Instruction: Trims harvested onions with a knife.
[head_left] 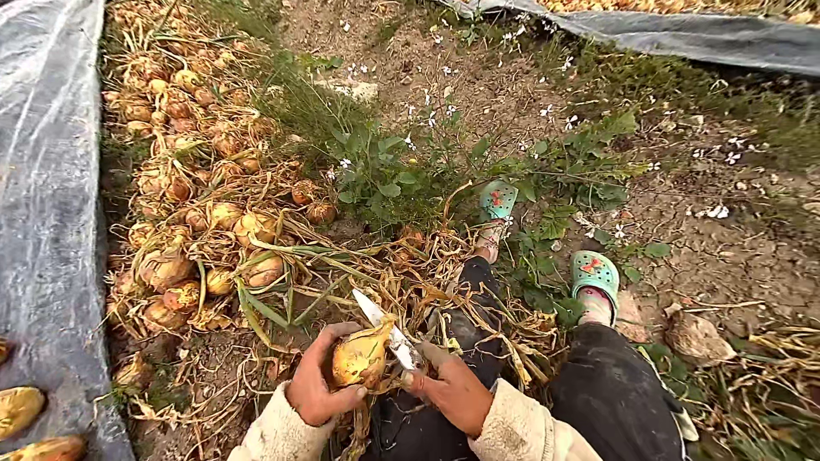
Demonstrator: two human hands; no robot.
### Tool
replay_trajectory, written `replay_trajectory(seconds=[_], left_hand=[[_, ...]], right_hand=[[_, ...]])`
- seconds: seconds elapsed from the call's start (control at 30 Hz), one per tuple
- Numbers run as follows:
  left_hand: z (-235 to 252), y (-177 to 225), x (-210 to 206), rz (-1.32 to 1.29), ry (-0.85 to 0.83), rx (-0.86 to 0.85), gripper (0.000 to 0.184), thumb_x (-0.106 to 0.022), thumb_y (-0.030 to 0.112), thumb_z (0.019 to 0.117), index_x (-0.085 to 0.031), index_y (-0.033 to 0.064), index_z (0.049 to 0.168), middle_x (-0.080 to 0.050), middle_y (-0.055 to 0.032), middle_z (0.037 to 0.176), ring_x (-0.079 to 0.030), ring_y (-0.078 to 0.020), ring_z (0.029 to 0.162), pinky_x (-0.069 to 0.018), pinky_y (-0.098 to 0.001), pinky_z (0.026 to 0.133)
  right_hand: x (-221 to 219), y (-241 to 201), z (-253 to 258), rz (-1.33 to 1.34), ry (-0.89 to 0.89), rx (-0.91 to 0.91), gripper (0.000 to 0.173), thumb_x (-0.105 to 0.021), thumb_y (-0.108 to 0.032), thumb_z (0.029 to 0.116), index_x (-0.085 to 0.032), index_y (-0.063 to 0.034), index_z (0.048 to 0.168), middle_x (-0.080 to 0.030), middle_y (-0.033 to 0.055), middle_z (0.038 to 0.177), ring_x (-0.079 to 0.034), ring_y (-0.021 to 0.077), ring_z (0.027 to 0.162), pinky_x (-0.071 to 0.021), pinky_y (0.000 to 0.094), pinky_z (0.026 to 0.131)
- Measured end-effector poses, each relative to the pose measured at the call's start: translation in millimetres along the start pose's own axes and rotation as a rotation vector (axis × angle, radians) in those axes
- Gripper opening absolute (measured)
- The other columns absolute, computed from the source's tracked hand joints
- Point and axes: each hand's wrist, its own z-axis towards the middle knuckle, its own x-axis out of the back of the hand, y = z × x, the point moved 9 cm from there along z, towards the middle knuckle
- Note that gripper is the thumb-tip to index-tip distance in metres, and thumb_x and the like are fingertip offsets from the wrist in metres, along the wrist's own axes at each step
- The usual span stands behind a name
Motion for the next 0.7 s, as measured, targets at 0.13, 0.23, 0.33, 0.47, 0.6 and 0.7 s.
replay_trajectory(seconds=[0.13,0.23,0.33,0.47,0.6,0.7], left_hand=[[-2,-4,-26,0.179,-0.071,0.090,0.079,-0.085,0.029,0.0536,-0.055,0.0030,0.122,-0.070,-0.0064,0.113,-0.071,-0.0129,0.099,-0.0620,-0.0339,0.084],[3,-5,-33,0.395,-0.135,0.129,0.077,-0.083,0.026,0.0490,-0.056,0.0066,0.119,-0.071,-0.0027,0.106,-0.071,-0.0101,0.095,-0.0614,-0.0330,0.081],[2,-9,-39,0.538,-0.231,0.228,0.081,-0.085,0.026,0.0475,-0.058,0.0055,0.121,-0.072,-0.0051,0.104,-0.071,-0.0142,0.095,-0.0602,-0.0368,0.084],[-2,-8,-41,0.750,-0.287,0.244,0.068,-0.089,0.027,0.0544,-0.070,-0.0028,0.112,-0.074,-0.0178,0.103,-0.072,-0.0300,0.099,-0.0563,-0.0512,0.091],[-6,-19,-23,0.805,-0.118,0.278,0.075,-0.089,0.022,0.0549,-0.067,-0.0017,0.123,-0.074,-0.0201,0.107,-0.072,-0.0347,0.100,-0.0562,-0.0560,0.091],[-4,-43,36,0.701,0.157,0.608,0.084,-0.094,0.018,0.0642,-0.057,0.0029,0.138,-0.068,-0.0244,0.120,-0.066,-0.0384,0.112,-0.0502,-0.0585,0.100]], right_hand=[[6,-15,-3,0.106,0.118,0.072,0.047,-0.056,-0.046,0.1005,-0.063,-0.0030,0.119,-0.063,0.0043,0.087,-0.059,0.0106,0.070,-0.0525,0.0318,0.068],[-4,1,-3,0.270,0.113,-0.018,0.031,-0.053,-0.037,0.1041,-0.060,-0.0065,0.106,-0.053,-0.0022,0.075,-0.050,0.0057,0.056,-0.0473,0.0250,0.055],[-16,10,-5,0.321,0.053,-0.069,0.030,-0.046,-0.034,0.1082,-0.059,-0.0081,0.103,-0.049,-0.0038,0.069,-0.046,0.0049,0.050,-0.0434,0.0231,0.050],[-20,3,-10,0.050,-0.095,-0.067,0.040,-0.037,-0.034,0.1113,-0.062,-0.0016,0.112,-0.053,0.0047,0.078,-0.051,0.0127,0.060,-0.0476,0.0322,0.060],[-22,6,-15,-0.191,-0.253,-0.078,0.046,-0.035,-0.036,0.1123,-0.062,0.0005,0.105,-0.055,0.0101,0.081,-0.055,0.0193,0.068,-0.0482,0.0394,0.069],[-46,4,-30,-0.278,-0.429,-0.025,0.050,-0.035,-0.034,0.1122,-0.065,0.0048,0.101,-0.062,0.0180,0.086,-0.061,0.0286,0.082,-0.0478,0.0492,0.079]])
